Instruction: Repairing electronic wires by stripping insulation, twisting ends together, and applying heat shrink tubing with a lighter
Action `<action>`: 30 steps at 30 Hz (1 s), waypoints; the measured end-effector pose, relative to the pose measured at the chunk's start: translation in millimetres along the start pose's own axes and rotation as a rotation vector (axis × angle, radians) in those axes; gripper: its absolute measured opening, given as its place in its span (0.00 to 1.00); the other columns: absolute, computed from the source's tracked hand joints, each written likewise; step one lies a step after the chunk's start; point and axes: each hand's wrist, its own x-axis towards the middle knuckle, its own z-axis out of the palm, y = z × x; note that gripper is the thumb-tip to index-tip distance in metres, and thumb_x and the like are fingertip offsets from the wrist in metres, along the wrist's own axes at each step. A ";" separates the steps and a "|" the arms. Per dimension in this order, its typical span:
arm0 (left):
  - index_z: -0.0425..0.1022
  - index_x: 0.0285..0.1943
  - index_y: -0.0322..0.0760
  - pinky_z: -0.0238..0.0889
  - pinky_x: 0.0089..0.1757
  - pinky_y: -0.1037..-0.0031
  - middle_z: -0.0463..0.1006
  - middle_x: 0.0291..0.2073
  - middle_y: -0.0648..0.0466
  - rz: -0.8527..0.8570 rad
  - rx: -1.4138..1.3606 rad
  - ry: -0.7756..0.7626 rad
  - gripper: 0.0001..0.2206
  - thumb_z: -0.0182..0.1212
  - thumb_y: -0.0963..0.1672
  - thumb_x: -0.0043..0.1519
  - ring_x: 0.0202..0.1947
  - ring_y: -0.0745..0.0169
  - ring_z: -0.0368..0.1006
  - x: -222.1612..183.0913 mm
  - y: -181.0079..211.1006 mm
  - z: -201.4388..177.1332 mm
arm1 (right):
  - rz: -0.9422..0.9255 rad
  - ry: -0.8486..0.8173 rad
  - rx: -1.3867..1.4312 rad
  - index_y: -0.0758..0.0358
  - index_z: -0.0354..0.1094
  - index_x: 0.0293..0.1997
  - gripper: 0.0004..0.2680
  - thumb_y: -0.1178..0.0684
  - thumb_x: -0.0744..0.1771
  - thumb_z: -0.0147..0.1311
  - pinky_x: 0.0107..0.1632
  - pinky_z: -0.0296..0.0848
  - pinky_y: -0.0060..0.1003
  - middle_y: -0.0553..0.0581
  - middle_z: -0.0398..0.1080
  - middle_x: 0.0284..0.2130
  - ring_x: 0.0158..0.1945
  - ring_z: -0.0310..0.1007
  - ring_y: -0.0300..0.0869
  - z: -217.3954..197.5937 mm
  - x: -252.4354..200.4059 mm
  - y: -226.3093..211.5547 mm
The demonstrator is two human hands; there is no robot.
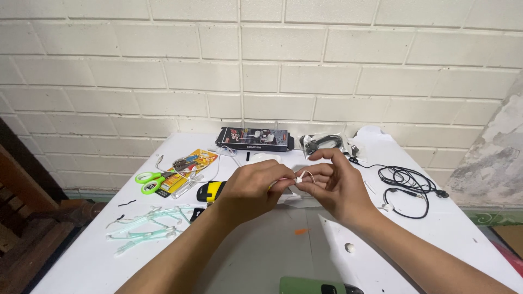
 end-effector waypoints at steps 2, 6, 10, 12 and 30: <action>0.79 0.36 0.34 0.75 0.29 0.71 0.79 0.22 0.46 0.013 0.003 0.036 0.06 0.60 0.40 0.65 0.23 0.50 0.78 -0.3 2.5 3.1 | 0.060 -0.009 0.054 0.67 0.56 0.58 0.22 0.69 0.61 0.62 0.46 0.84 0.37 0.65 0.78 0.35 0.36 0.81 0.42 0.8 1.1 -8.9; 0.78 0.37 0.36 0.74 0.27 0.72 0.78 0.21 0.49 0.050 0.068 0.132 0.08 0.56 0.43 0.68 0.22 0.52 0.77 0.6 4.1 4.9 | 0.100 0.008 0.126 0.69 0.59 0.57 0.20 0.69 0.61 0.62 0.44 0.84 0.37 0.66 0.78 0.33 0.35 0.81 0.42 0.0 5.5 -6.5; 0.78 0.36 0.36 0.74 0.26 0.73 0.76 0.20 0.50 0.000 0.091 0.158 0.07 0.58 0.41 0.66 0.22 0.53 0.77 1.1 -3.3 10.4 | -0.015 0.100 0.029 0.71 0.64 0.51 0.17 0.70 0.61 0.64 0.44 0.83 0.36 0.70 0.80 0.35 0.37 0.82 0.43 5.5 4.3 -4.8; 0.79 0.35 0.33 0.73 0.26 0.72 0.77 0.19 0.47 -0.020 -0.002 0.146 0.05 0.60 0.38 0.63 0.21 0.51 0.77 2.6 -1.3 10.8 | -0.045 0.102 -0.012 0.70 0.64 0.50 0.18 0.71 0.59 0.65 0.44 0.84 0.37 0.71 0.81 0.35 0.38 0.84 0.46 5.4 3.6 -4.9; 0.80 0.37 0.32 0.74 0.28 0.68 0.78 0.21 0.44 -0.161 -0.050 0.114 0.03 0.61 0.38 0.62 0.24 0.47 0.78 -0.6 -6.2 16.8 | -0.027 0.122 -0.002 0.71 0.65 0.47 0.16 0.71 0.59 0.66 0.44 0.85 0.38 0.72 0.81 0.34 0.37 0.84 0.47 4.3 5.9 -5.9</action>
